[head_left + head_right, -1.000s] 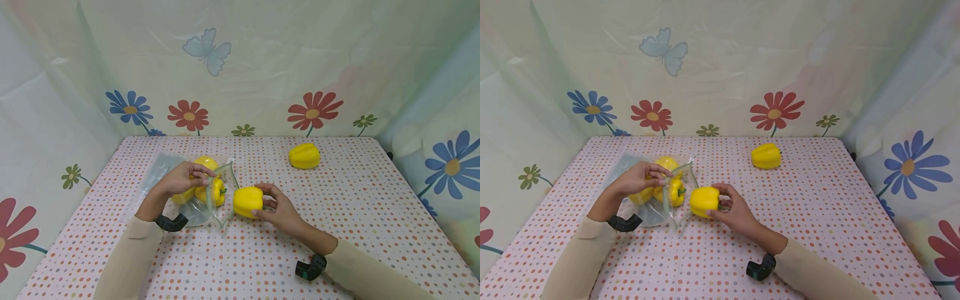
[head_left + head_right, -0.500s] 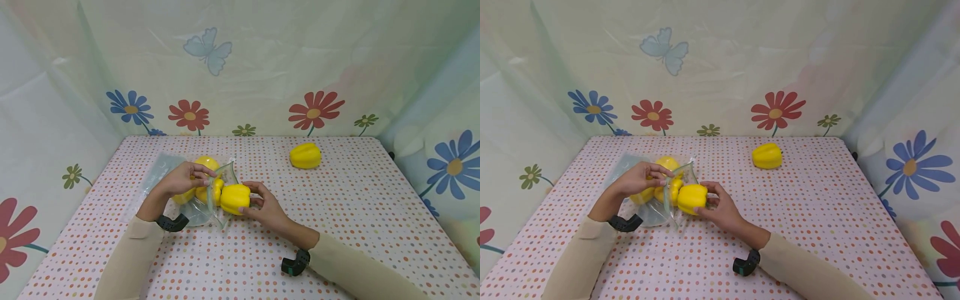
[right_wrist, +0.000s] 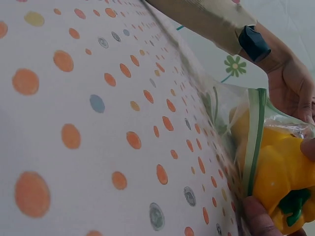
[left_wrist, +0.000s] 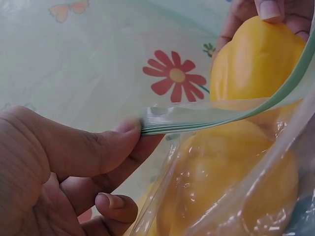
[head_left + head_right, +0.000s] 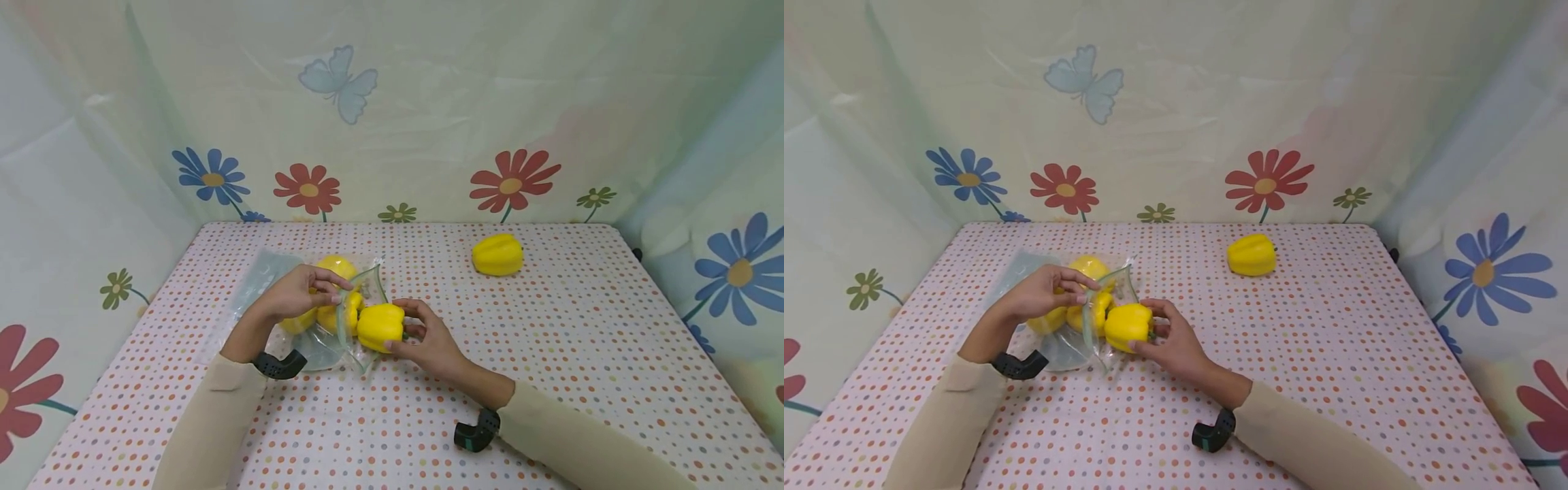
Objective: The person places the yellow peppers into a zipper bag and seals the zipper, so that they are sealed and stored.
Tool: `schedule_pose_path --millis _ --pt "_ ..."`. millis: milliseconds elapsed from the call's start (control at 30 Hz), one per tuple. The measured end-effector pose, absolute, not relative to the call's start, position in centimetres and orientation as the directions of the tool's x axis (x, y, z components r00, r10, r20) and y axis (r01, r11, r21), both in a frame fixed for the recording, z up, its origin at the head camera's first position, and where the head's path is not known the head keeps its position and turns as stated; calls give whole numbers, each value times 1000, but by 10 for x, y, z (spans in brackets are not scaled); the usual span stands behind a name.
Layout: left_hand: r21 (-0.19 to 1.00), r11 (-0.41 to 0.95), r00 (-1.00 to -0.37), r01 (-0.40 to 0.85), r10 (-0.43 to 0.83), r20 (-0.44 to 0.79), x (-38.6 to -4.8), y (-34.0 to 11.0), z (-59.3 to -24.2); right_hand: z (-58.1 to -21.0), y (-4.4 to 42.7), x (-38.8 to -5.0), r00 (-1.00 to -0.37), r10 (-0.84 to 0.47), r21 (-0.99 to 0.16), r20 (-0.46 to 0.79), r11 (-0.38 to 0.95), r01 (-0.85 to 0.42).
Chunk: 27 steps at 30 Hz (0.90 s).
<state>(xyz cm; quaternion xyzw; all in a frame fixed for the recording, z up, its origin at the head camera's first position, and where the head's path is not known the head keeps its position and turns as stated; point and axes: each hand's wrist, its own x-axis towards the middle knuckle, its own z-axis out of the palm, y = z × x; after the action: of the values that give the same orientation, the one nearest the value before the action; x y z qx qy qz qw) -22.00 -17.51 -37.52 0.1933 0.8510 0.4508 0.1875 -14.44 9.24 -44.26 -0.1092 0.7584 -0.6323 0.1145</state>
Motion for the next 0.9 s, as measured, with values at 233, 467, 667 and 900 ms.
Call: schedule_pose_path --millis 233,467,667,900 --pt "845 512 -857 153 495 -145 -218 -176 -375 -443 87 -146 -949 -314 -981 -20 190 -42" --pt "846 509 -854 156 500 -143 -218 -176 -374 -442 83 -147 -950 -313 -981 -14 186 -47" --pt "848 505 -853 158 502 -140 -218 -176 -373 -439 80 -146 -955 -295 -983 4 175 -59" --pt "852 499 -851 157 506 -140 -217 -177 -373 -434 77 -146 -962 -272 -978 5 200 -61"
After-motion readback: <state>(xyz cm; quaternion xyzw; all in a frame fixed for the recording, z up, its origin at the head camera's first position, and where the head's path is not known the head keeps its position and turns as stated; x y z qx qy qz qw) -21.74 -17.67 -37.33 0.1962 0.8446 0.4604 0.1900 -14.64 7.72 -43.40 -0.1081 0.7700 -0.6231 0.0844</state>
